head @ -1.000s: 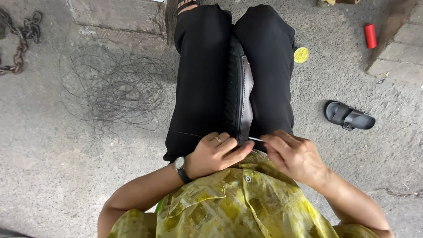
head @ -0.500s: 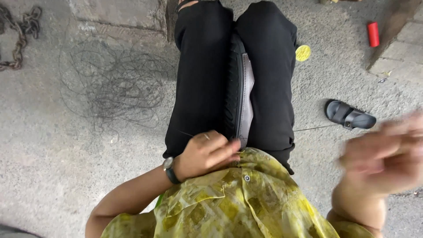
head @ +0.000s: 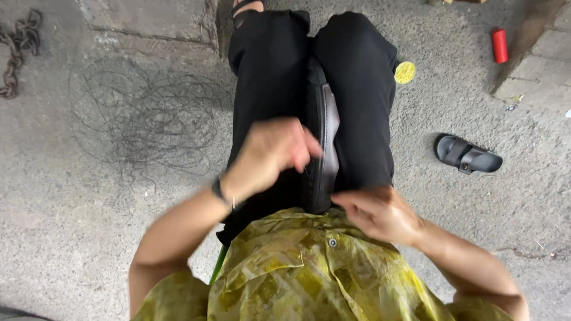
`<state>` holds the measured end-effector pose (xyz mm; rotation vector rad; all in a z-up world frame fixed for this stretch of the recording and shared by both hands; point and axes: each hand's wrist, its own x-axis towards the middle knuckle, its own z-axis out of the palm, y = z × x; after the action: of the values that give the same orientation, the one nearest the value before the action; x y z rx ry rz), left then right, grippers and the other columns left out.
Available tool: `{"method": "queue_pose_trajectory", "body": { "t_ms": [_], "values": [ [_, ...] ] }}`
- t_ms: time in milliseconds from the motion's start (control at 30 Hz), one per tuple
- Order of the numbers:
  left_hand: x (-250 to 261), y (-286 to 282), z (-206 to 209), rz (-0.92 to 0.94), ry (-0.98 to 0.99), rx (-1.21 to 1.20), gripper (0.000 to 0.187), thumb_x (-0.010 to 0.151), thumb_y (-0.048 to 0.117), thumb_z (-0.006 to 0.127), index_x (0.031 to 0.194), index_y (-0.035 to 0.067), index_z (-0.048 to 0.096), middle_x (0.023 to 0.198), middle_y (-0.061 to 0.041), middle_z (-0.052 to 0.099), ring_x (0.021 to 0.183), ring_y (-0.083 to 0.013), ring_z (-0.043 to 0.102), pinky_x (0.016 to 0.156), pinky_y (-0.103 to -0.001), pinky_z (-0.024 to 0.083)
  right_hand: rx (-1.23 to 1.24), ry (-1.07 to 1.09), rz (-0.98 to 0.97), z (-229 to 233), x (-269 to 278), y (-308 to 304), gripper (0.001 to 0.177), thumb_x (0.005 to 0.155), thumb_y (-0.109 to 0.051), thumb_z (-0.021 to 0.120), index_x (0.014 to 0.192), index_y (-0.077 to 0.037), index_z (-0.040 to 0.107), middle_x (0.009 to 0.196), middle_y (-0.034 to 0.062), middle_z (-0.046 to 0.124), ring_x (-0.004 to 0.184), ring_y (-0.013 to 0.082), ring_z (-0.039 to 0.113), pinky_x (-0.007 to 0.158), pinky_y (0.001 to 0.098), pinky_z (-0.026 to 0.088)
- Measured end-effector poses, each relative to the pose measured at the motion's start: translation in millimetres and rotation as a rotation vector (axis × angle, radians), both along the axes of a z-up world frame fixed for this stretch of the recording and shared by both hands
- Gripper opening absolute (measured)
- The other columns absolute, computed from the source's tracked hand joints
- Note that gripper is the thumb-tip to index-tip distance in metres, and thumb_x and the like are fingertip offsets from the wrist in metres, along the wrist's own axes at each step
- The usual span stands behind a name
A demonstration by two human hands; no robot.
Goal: Hand-sewing a rubber sole onto a shoe using a needle and thread.
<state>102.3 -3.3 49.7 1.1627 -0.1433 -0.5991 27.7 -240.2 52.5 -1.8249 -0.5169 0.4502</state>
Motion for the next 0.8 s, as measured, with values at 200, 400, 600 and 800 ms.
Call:
{"method": "queue_pose_trajectory", "body": {
  "t_ms": [200,400,600,800],
  "values": [
    [28.6,29.7,-0.4,0.127,-0.138,0.273,0.046,0.101,0.031,0.040,0.076,0.005,0.068,0.054,-0.003,0.048,0.041,-0.0102,0.048,0.037,-0.019,0.037,-0.261,-0.247,-0.019,12.8,6.3,7.3,0.023,0.086,-0.013,0.062,0.107,-0.009,0.067,0.071,0.0052,0.066,0.053,0.0224,0.066,0.049,0.0331,0.055],
    [-26.3,24.1,23.3,-0.024,-0.792,0.852,0.047,0.093,0.002,0.059,0.133,0.000,0.034,0.137,-0.026,0.037,0.129,-0.0421,0.044,0.108,-0.052,0.045,-0.722,-0.591,0.146,14.0,-5.4,-3.0,0.045,0.088,-0.011,0.058,0.133,-0.021,0.054,0.108,0.0030,0.058,0.041,0.0036,0.045,0.026,0.0216,0.041],
    [-50.0,9.6,2.3,-0.123,-0.739,0.716,0.105,0.070,0.024,0.084,0.151,0.006,0.019,0.149,-0.026,0.025,0.130,-0.0423,0.043,0.094,-0.040,0.052,-0.704,-0.615,0.128,18.5,-4.3,0.9,0.040,0.085,-0.005,0.055,0.122,-0.019,0.065,0.087,0.0038,0.056,0.069,0.0183,0.065,0.049,0.0273,0.054],
    [-49.5,6.0,-21.2,-0.095,-0.754,0.683,0.103,0.068,0.036,0.080,0.150,0.007,0.024,0.147,-0.024,0.030,0.135,-0.0403,0.036,0.097,-0.038,0.050,-0.898,-0.703,0.208,15.1,-7.5,4.6,0.040,0.088,-0.005,0.051,0.125,-0.017,0.060,0.088,0.0026,0.055,0.062,0.0132,0.058,0.049,0.0217,0.051]
  ]
}}
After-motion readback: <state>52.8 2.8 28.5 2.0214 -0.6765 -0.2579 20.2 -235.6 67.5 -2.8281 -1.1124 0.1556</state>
